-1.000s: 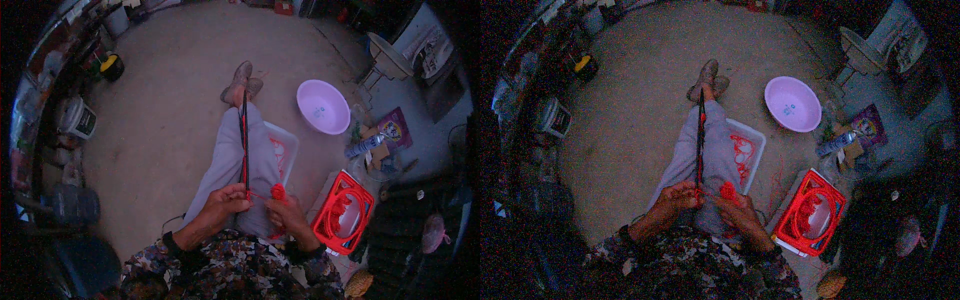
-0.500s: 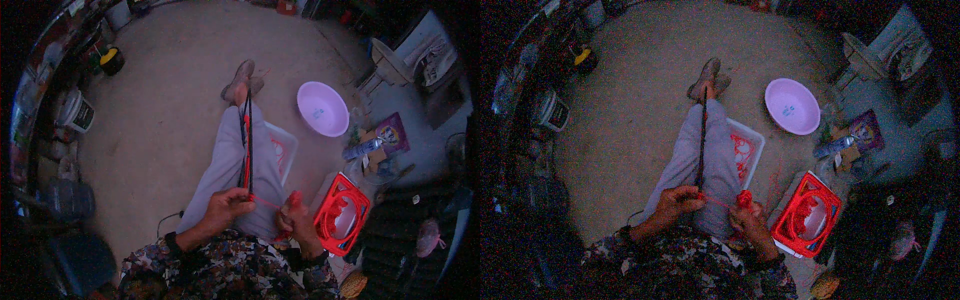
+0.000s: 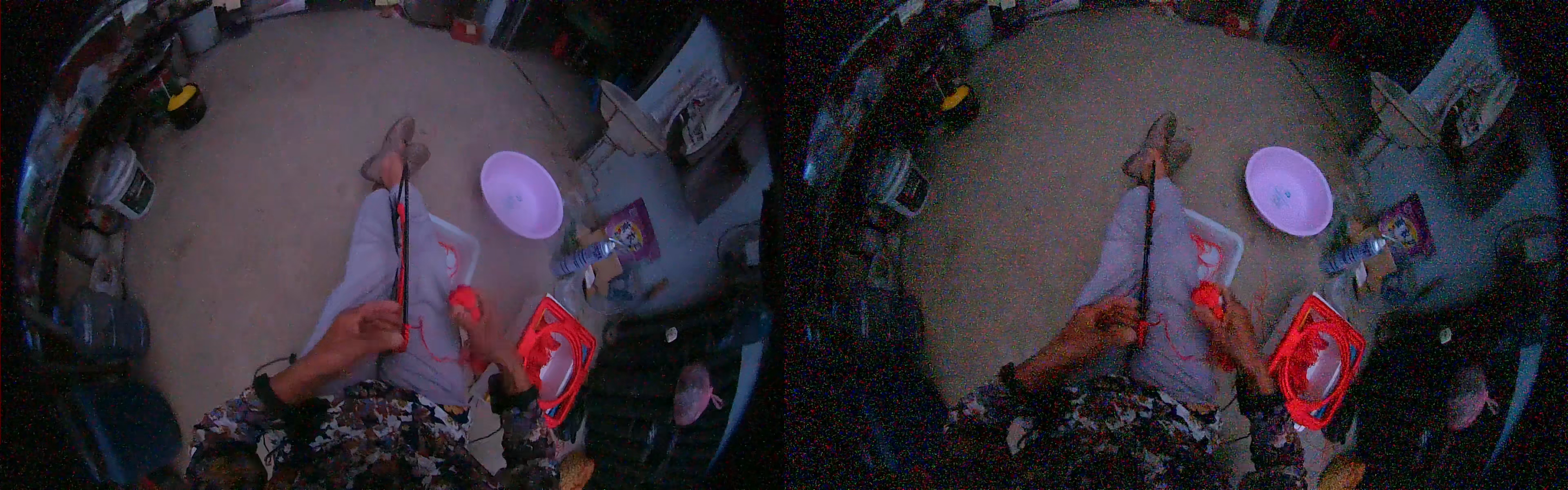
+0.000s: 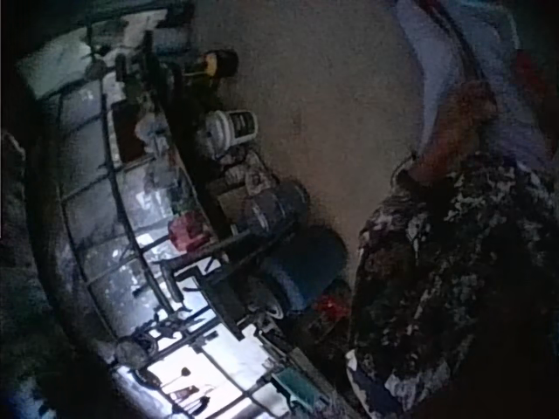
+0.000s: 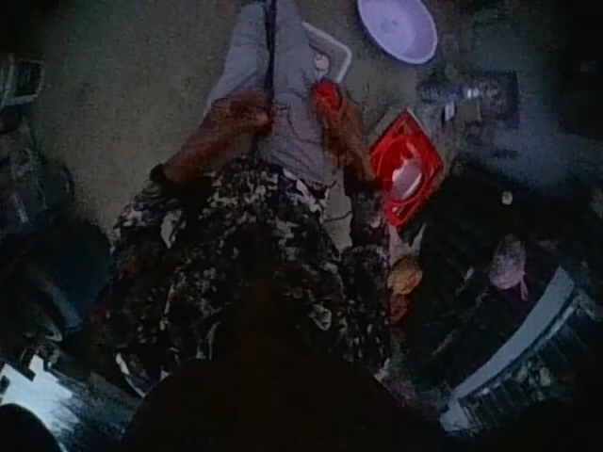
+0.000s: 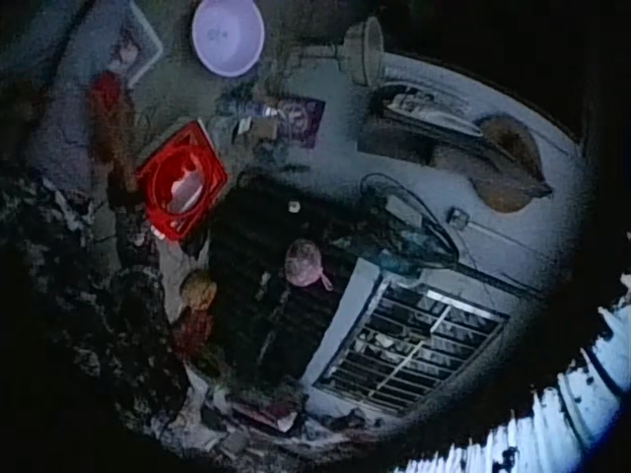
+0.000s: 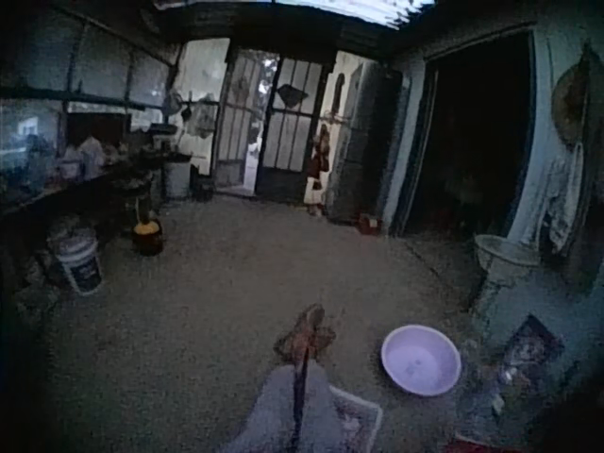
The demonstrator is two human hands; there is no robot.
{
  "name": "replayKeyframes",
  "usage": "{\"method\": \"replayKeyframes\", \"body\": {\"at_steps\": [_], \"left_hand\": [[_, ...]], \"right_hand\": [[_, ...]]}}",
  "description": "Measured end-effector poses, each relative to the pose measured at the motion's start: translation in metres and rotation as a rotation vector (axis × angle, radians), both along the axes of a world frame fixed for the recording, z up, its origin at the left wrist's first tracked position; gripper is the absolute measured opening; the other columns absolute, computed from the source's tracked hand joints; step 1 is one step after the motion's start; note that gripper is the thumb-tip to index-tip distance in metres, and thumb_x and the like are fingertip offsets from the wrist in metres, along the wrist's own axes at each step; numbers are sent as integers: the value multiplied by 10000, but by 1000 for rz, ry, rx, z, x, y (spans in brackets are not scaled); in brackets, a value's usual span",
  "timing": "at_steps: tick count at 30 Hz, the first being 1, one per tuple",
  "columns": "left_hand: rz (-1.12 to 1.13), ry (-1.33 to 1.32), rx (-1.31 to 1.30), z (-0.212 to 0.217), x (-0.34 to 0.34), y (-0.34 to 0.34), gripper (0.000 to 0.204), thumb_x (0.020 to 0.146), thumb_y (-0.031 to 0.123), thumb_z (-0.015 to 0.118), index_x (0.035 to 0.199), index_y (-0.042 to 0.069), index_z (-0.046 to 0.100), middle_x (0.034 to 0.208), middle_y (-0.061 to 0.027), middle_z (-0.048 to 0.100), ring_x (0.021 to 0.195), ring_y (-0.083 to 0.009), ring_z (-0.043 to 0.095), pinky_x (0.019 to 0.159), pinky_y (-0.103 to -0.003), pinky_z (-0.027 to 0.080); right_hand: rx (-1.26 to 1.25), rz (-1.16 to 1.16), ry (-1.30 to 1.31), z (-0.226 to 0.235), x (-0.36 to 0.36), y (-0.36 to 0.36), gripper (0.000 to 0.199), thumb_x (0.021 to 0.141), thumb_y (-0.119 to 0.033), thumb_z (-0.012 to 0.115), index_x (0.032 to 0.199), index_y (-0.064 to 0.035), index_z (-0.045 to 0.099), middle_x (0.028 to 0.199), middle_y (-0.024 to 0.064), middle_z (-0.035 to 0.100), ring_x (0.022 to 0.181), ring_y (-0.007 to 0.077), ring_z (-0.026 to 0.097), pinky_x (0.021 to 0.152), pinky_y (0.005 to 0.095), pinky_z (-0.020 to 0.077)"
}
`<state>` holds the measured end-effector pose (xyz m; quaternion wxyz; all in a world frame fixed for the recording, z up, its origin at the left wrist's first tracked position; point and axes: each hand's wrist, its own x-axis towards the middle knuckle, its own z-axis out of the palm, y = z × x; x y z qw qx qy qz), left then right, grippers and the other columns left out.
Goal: Wrapping red decorative string around a black triangular frame.
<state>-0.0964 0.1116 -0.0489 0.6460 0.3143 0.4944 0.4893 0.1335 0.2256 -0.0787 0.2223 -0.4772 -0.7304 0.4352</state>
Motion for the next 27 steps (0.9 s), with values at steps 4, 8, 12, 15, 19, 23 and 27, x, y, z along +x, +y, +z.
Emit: {"method": "replayKeyframes", "body": {"at_steps": [4,8,12,15,19,23,27], "left_hand": [[228,233,131,5,-26,12,401,790,133,632,1147,21,488,1018,-58,562,943,-139,537,834,-298,432],[289,685,531,29,-18,34,341,788,132,627,1100,28,537,951,-48,589,869,-137,556,780,-288,447],[295,583,332,21,-15,40,236,790,120,615,996,10,582,796,-39,597,716,-128,573,651,-262,463],[446,351,83,0,-25,33,174,793,105,604,924,-7,584,718,-46,586,621,-121,562,566,-256,462],[509,18,-38,-19,-11,13,117,793,88,596,854,-7,565,675,-57,580,572,-126,547,509,-263,459],[338,-74,-162,-42,4,2,110,788,81,600,850,4,553,654,-58,574,521,-136,539,440,-269,444],[296,-79,-218,-39,10,3,108,788,80,600,855,11,552,652,-63,574,489,-133,530,390,-272,419]], "right_hand": [[296,213,-269,77,-42,15,513,790,-211,574,1236,-38,388,932,148,563,797,266,569,685,355,441],[257,541,-503,117,-90,8,661,758,-192,605,1321,-76,279,950,172,557,872,317,555,699,380,422],[602,505,-134,84,-97,19,650,750,-144,623,1311,-102,298,897,150,570,842,301,563,687,385,426],[745,311,78,66,-82,16,478,734,-85,637,1170,-73,443,876,133,568,829,270,564,704,357,434],[324,394,163,27,-51,-9,226,710,-24,650,916,-12,559,888,112,553,848,241,550,730,317,435],[314,426,257,-6,-51,-24,313,690,-69,657,988,-63,563,879,112,545,829,293,526,732,365,437],[400,457,200,-20,-54,-27,341,675,-75,647,1004,-63,559,859,111,506,844,296,505,728,372,435]]}}
